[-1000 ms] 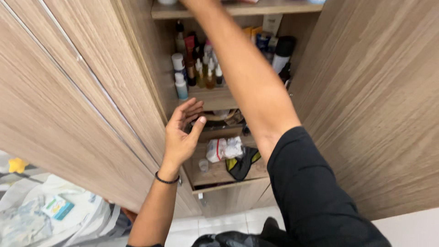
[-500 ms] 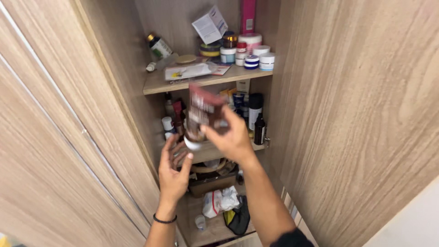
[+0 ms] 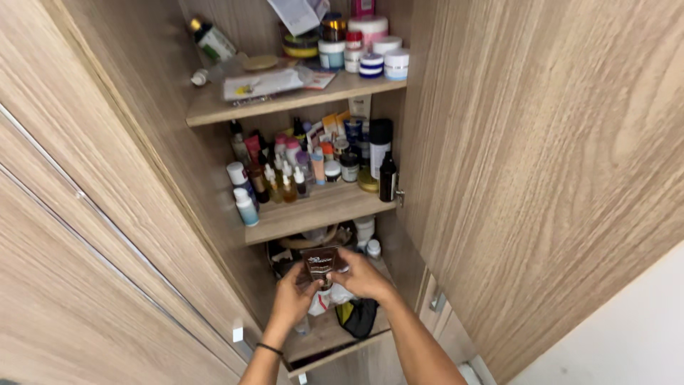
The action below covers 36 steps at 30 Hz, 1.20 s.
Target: The person wipes several small bottles and containers with a cloth, then places them back into a wooden cabinet. They also wipe the cabinet shelves and rearrange various items, including boxes and jars, to organize the space.
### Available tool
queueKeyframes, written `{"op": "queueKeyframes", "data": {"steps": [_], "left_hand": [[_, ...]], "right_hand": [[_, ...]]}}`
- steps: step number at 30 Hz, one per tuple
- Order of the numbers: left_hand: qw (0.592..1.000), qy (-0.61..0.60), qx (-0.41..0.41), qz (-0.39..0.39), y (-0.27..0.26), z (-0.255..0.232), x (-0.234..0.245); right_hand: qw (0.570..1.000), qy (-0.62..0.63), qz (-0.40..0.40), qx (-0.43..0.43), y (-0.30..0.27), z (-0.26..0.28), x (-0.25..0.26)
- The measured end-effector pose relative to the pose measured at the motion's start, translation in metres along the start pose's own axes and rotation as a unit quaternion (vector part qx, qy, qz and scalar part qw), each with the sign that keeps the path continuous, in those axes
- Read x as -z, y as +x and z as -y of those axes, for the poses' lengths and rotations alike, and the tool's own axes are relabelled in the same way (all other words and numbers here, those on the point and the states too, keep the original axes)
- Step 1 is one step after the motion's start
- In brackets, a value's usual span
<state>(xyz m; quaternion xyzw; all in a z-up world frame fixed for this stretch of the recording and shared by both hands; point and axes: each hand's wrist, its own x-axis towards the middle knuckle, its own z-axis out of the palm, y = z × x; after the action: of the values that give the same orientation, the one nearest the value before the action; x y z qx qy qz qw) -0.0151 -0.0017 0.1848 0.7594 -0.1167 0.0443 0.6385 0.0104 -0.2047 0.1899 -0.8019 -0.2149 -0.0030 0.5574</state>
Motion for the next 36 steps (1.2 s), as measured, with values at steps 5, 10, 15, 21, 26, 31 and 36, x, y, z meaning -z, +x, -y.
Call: {"op": "queueKeyframes", "data": {"steps": [5, 10, 15, 21, 26, 31, 36], "left_hand": [[0.992, 0.113, 0.058, -0.006, -0.012, 0.07, -0.01], [0.987, 0.132, 0.086, -0.042, -0.042, 0.11, -0.01], [0.963, 0.206, 0.119, -0.128, -0.075, 0.115, -0.005], [0.95, 0.242, 0.122, -0.157, -0.099, 0.12, -0.009], [0.945, 0.248, 0.106, -0.187, -0.103, 0.148, -0.02], [0.934, 0.236, 0.152, -0.221, -0.093, 0.179, -0.023], [0.917, 0.217, 0.157, -0.294, -0.08, 0.209, -0.035]], "right_hand": [[0.998, -0.016, 0.032, 0.051, -0.014, -0.042, -0.033], [0.997, -0.039, 0.048, -0.042, -0.021, -0.047, -0.033], [0.998, -0.04, -0.051, 0.017, -0.001, -0.043, -0.002], [0.997, -0.021, -0.018, -0.072, 0.0, -0.047, -0.001], [0.993, -0.016, 0.004, -0.117, -0.007, -0.045, -0.009], [0.997, -0.014, -0.001, -0.073, -0.009, -0.043, -0.005], [0.988, -0.008, 0.008, -0.151, -0.019, -0.051, -0.001]]}}
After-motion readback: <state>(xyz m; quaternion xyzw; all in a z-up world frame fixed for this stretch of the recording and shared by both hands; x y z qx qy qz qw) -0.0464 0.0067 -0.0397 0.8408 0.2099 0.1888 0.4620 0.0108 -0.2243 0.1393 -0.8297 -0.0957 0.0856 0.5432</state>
